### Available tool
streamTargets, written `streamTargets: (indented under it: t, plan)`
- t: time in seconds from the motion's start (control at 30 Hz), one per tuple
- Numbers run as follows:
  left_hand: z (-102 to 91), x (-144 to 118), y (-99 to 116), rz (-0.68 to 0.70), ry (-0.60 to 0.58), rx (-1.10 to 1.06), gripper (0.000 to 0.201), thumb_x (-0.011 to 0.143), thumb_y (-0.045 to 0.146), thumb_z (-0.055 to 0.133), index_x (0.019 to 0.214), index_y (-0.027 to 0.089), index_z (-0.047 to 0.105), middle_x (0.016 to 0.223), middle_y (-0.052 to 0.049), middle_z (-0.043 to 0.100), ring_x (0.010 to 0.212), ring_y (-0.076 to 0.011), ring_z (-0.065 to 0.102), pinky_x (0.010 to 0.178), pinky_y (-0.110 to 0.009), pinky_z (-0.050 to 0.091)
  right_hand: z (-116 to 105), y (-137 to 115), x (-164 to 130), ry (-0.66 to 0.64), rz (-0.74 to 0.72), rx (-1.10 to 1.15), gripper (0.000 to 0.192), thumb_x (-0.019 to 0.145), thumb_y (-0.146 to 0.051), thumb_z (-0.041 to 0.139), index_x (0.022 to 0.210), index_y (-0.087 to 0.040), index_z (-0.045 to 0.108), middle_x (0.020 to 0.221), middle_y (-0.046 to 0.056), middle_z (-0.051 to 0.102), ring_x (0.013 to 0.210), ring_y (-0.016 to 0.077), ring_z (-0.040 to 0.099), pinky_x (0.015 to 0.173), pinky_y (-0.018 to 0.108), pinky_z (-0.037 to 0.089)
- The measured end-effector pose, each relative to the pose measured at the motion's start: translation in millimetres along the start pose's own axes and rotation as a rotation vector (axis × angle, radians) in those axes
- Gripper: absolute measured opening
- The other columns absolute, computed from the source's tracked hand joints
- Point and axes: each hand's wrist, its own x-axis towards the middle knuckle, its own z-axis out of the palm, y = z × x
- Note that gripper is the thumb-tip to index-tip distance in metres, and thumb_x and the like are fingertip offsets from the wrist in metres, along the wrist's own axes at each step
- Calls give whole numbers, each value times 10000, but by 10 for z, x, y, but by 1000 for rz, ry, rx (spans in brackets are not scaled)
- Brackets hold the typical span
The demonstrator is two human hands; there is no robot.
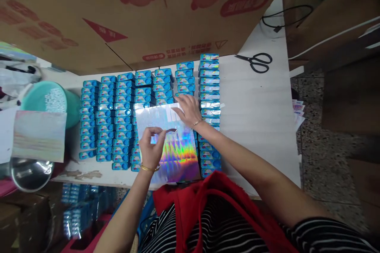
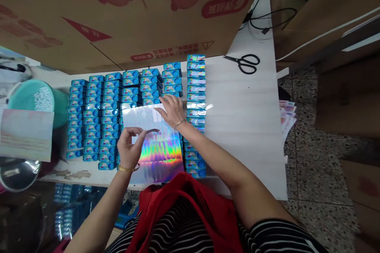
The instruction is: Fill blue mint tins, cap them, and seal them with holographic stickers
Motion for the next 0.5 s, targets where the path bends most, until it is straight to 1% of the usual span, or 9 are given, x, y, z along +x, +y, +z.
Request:
streamTargets:
  t: [0.03,0.07,0.13,0.23,0.3,0.37,0.4,0.43,0.5]
  plan:
    - [18,-38,65,-106,50,-130,175,787,314,663,775,211,523,764,-6,604,748,-149,576,731,-306,436,-72,-35,-142,42,17,103,484,978,-491,314,1236,-174,574,1218,129,591,1174,260,467,984,407,315]
    - [52,-68,118,-206,71,-248,200,758,318,684,768,209,517,761,-2,599,738,-142,576,721,-294,447,-145,-74,-304,66,39,223,509,980,-507,278,1216,-173,582,1173,123,610,1142,247,501,967,393,350]
    - [157,-124,192,-358,57,-417,242,701,322,719,743,205,511,744,6,596,721,-132,580,722,-283,463,-275,-157,-655,64,105,474,538,969,-547,258,1129,-174,611,1029,100,647,1019,223,572,900,366,419]
    - [370,-249,235,-469,-21,-527,253,659,325,737,712,197,525,694,16,584,685,-122,578,724,-279,472,-405,-242,-1138,48,298,699,433,898,-582,436,886,-193,627,800,38,631,793,185,590,756,317,464]
    - [537,-366,226,-508,-104,-546,243,654,328,736,695,193,539,647,22,568,646,-119,566,693,-275,467,-461,-224,-1376,83,427,756,371,874,-544,499,738,-206,572,681,0,575,678,156,548,681,287,448]
    - [720,-482,198,-523,-183,-530,233,654,334,730,681,190,549,618,22,558,617,-121,549,652,-271,452,-514,-126,-1542,138,497,759,360,881,-508,492,679,-211,524,628,-17,530,629,141,508,646,272,425]
    - [815,-528,181,-509,-210,-504,224,657,335,723,676,188,555,619,19,559,614,-122,540,641,-271,444,-541,-51,-1602,161,514,736,354,882,-496,488,674,-211,518,620,-20,517,618,138,494,631,267,413]
    - [908,-561,166,-474,-224,-463,209,666,333,713,675,187,564,635,14,564,623,-124,533,642,-273,438,-569,35,-1649,177,526,697,347,880,-488,490,674,-212,520,612,-23,509,604,136,481,614,264,399]
    - [1081,-584,151,-356,-224,-342,169,694,317,688,677,189,580,691,3,571,671,-132,527,678,-285,435,-621,219,-1708,174,537,573,334,876,-478,496,679,-211,539,590,-27,501,569,132,459,597,265,374]
